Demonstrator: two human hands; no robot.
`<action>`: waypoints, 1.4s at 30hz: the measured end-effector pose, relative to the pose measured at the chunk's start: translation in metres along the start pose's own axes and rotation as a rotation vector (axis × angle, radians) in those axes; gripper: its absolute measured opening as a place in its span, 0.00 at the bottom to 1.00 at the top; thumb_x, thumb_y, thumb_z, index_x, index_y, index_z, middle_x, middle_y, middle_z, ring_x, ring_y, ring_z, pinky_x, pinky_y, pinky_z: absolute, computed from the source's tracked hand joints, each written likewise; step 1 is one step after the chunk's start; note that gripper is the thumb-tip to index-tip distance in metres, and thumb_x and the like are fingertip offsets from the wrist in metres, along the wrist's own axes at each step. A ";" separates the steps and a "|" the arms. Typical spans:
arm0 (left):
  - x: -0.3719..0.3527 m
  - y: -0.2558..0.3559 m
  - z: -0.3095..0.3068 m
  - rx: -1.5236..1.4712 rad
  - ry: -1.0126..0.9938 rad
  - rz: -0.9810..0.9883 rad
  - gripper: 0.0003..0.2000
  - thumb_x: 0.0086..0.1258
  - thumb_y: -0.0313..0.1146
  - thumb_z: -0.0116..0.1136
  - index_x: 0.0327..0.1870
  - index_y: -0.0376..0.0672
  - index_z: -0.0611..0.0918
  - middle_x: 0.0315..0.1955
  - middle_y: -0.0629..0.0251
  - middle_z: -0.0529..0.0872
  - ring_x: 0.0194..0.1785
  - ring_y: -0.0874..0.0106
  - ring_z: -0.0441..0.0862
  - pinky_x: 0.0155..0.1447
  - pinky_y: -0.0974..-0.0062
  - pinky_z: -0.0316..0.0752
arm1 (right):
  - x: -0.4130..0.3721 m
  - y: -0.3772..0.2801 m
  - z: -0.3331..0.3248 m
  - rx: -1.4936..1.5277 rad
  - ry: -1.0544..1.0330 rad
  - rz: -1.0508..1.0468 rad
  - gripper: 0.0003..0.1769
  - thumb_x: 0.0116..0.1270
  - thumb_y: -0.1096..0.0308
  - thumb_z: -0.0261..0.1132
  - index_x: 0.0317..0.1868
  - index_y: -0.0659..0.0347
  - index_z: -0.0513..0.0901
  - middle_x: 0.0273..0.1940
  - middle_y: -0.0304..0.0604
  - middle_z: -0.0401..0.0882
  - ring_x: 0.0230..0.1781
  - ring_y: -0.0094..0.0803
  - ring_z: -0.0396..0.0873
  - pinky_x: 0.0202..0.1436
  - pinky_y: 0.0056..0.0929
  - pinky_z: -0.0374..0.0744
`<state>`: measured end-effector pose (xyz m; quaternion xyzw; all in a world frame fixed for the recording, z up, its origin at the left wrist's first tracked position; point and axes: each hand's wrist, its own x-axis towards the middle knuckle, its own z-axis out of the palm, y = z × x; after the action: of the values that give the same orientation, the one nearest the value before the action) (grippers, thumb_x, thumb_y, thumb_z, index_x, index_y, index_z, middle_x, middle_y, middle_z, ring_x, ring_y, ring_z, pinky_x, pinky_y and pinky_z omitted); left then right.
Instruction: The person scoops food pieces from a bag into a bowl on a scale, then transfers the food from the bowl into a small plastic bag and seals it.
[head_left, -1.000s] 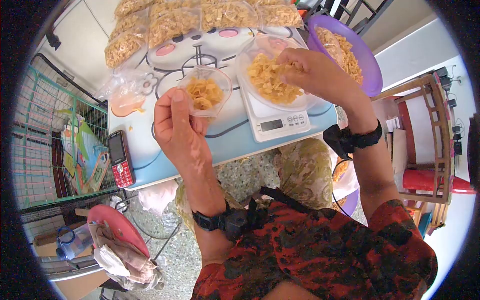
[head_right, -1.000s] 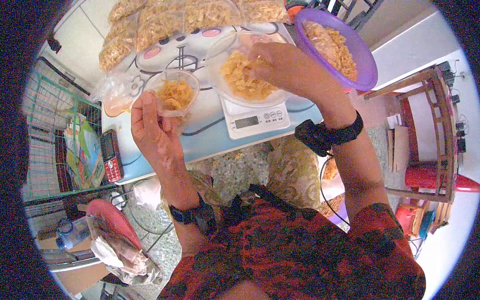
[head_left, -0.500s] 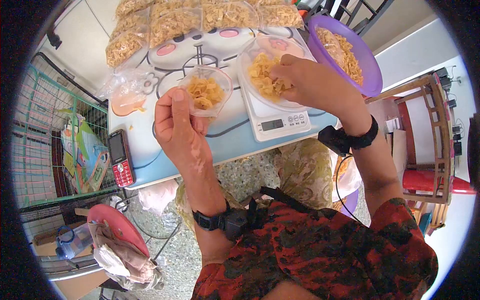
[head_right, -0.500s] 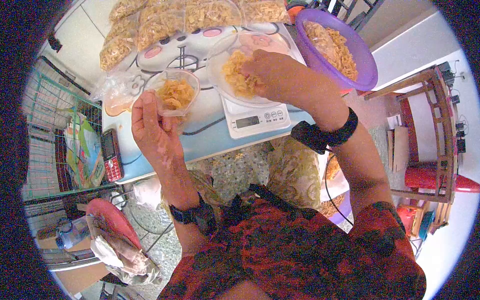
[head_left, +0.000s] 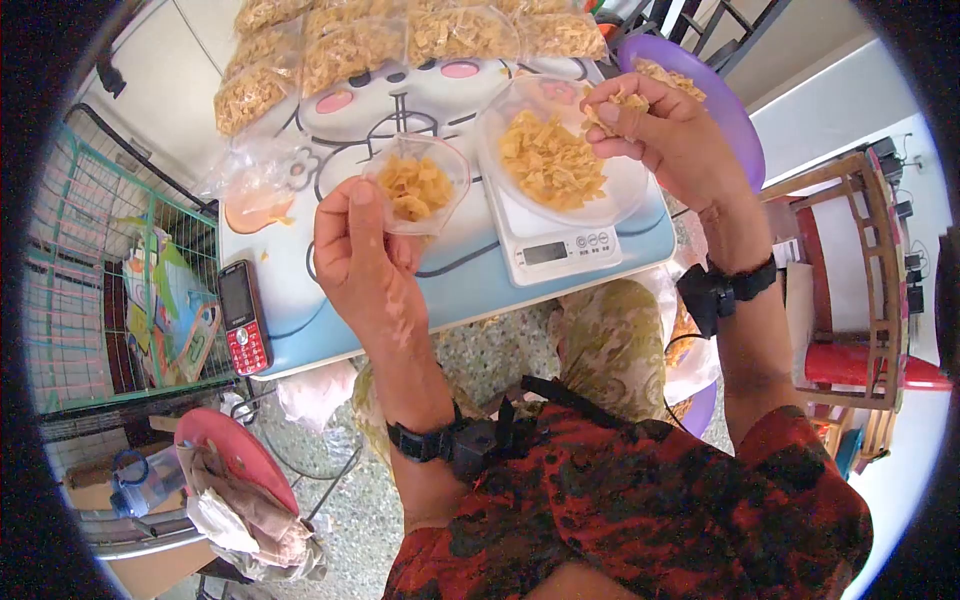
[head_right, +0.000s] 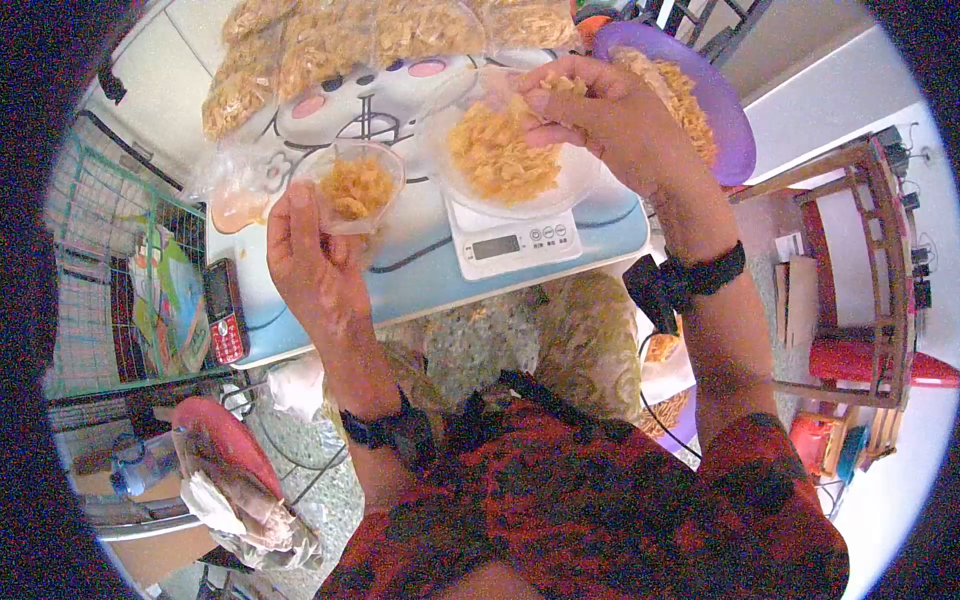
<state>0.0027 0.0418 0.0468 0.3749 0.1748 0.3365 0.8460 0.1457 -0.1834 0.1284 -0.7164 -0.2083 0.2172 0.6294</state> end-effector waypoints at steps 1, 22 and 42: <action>0.000 -0.001 -0.001 -0.016 -0.009 0.004 0.08 0.72 0.34 0.60 0.43 0.41 0.79 0.22 0.77 0.73 0.17 0.87 0.60 0.19 0.86 0.54 | -0.001 0.000 0.000 0.138 -0.014 0.015 0.12 0.70 0.68 0.63 0.50 0.66 0.81 0.48 0.43 0.81 0.44 0.28 0.83 0.51 0.24 0.84; 0.005 0.003 -0.011 -0.237 -0.011 -0.110 0.09 0.72 0.36 0.60 0.42 0.40 0.78 0.23 0.75 0.76 0.18 0.86 0.62 0.21 0.87 0.58 | 0.017 -0.016 0.143 -0.782 -0.089 -0.531 0.20 0.58 0.64 0.67 0.50 0.61 0.77 0.34 0.45 0.80 0.34 0.32 0.82 0.37 0.30 0.78; 0.010 0.008 -0.021 -0.260 -0.056 -0.103 0.09 0.73 0.37 0.58 0.41 0.40 0.76 0.24 0.72 0.77 0.19 0.84 0.66 0.18 0.85 0.61 | 0.026 -0.024 0.153 -0.622 -0.184 -0.207 0.17 0.65 0.56 0.64 0.36 0.66 0.79 0.30 0.48 0.81 0.32 0.35 0.82 0.28 0.32 0.78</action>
<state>-0.0050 0.0630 0.0385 0.2619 0.1251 0.3021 0.9080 0.0786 -0.0413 0.1339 -0.8266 -0.3921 0.1417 0.3781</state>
